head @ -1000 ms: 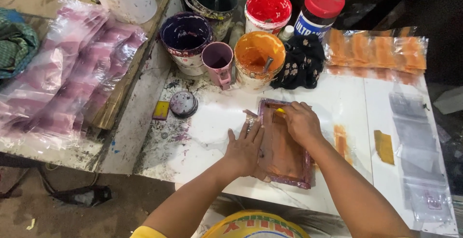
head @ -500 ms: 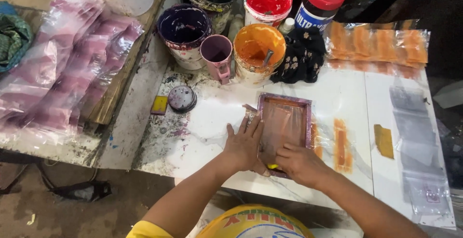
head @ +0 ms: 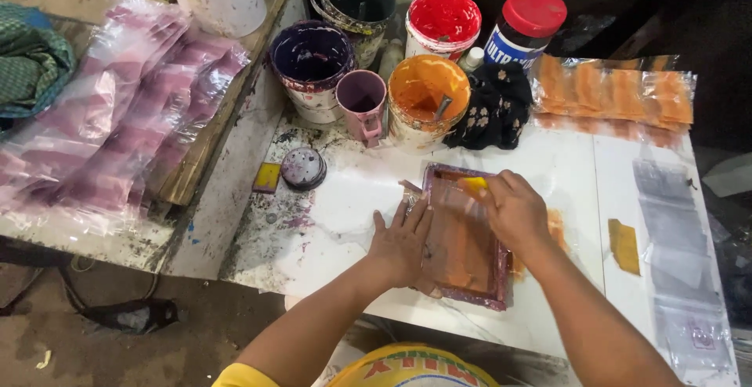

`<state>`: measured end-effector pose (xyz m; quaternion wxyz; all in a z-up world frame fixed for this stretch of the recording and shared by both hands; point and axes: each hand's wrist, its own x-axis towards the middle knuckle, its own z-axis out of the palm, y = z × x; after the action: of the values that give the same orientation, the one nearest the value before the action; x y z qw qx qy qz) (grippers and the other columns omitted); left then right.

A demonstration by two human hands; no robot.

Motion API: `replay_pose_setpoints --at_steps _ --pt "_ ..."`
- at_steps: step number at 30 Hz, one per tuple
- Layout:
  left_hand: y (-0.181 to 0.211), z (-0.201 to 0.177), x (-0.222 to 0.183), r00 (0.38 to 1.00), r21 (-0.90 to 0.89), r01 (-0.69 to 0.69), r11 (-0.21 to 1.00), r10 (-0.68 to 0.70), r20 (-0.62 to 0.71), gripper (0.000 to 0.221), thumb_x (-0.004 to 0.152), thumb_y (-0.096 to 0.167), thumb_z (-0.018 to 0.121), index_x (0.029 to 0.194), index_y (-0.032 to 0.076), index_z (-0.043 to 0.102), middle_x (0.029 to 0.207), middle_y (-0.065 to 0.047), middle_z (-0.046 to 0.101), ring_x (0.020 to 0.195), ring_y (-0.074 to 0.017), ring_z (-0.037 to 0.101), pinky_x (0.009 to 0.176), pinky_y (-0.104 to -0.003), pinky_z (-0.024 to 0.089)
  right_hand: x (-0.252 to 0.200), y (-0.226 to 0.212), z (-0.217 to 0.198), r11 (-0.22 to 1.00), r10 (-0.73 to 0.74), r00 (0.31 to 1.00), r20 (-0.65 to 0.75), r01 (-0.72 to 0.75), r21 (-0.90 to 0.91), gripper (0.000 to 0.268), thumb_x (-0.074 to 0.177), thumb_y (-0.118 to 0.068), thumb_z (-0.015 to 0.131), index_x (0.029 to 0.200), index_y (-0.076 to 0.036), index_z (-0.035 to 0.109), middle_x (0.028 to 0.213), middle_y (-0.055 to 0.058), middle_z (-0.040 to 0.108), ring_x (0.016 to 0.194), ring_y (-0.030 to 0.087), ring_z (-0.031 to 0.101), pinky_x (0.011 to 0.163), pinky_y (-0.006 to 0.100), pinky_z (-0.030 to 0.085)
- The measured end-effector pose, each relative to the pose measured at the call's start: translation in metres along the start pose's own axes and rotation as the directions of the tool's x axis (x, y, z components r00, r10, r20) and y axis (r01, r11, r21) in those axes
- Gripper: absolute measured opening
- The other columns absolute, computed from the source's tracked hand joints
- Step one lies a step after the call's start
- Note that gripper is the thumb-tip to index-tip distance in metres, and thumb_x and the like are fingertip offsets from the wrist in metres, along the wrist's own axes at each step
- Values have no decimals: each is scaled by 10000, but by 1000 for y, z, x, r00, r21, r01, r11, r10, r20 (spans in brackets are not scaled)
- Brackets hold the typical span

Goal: The person is applying a brownish paste onto a small screen printing frame using a small yellow squeegee tool, ensuring even coverage across the mesh.

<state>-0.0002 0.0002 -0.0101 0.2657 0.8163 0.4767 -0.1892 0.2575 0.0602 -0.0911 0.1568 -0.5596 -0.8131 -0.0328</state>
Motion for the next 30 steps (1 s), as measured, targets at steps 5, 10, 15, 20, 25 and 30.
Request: replay_pose_setpoints --at_steps 5,10,15,20,25,30 --pt "0 -3 -3 1000 -29 -8 1000 8 15 1310 696 687 703 1628 53 35 1714 -154 -46 1562 -404 24 1148 -744 165 -6 2 47 985 -126 985 -116 111 -129 197 1001 -336 552 870 -203 613 870 -13 533 917 241 617 767 329 524" --pt "0 -3 -3 1000 -26 -15 1000 15 -9 1287 715 646 732 1627 50 46 1714 -161 -45 1561 -415 32 1138 -752 174 -1 -6 46 983 -119 982 -145 96 -159 221 1010 -310 555 836 -186 611 830 1 527 858 236 611 718 323 510" --pt "1 -2 -2 1000 -12 -12 1000 12 -15 1282 725 605 758 1627 46 39 1713 -159 -59 1559 -416 31 1140 -747 178 -4 -4 52 972 -104 982 -156 67 -227 258 1022 -301 544 806 -180 615 812 -11 515 814 232 598 643 344 475" --pt "2 -6 -2 1000 -16 5 1000 -5 -3 1288 721 659 725 1629 47 46 1715 -158 -36 1563 -408 29 1148 -741 171 0 12 60 983 -90 972 -215 51 -178 183 969 -303 611 848 -168 635 838 15 527 853 277 608 684 381 505" --pt "1 -5 -2 1000 -16 0 1000 0 12 1280 725 660 715 1630 51 46 1716 -156 -34 1565 -401 27 1152 -732 169 -7 -8 18 989 -69 964 -257 33 -142 144 980 -267 632 882 -161 629 852 14 528 857 262 606 722 343 500" --pt "0 3 7 1000 12 3 1000 -3 4 1286 724 672 705 1629 54 32 1715 -142 -55 1564 -395 17 1147 -742 171 -29 -13 27 983 -169 970 -175 153 -105 133 985 -271 601 945 -177 685 890 16 549 888 274 606 764 341 505"
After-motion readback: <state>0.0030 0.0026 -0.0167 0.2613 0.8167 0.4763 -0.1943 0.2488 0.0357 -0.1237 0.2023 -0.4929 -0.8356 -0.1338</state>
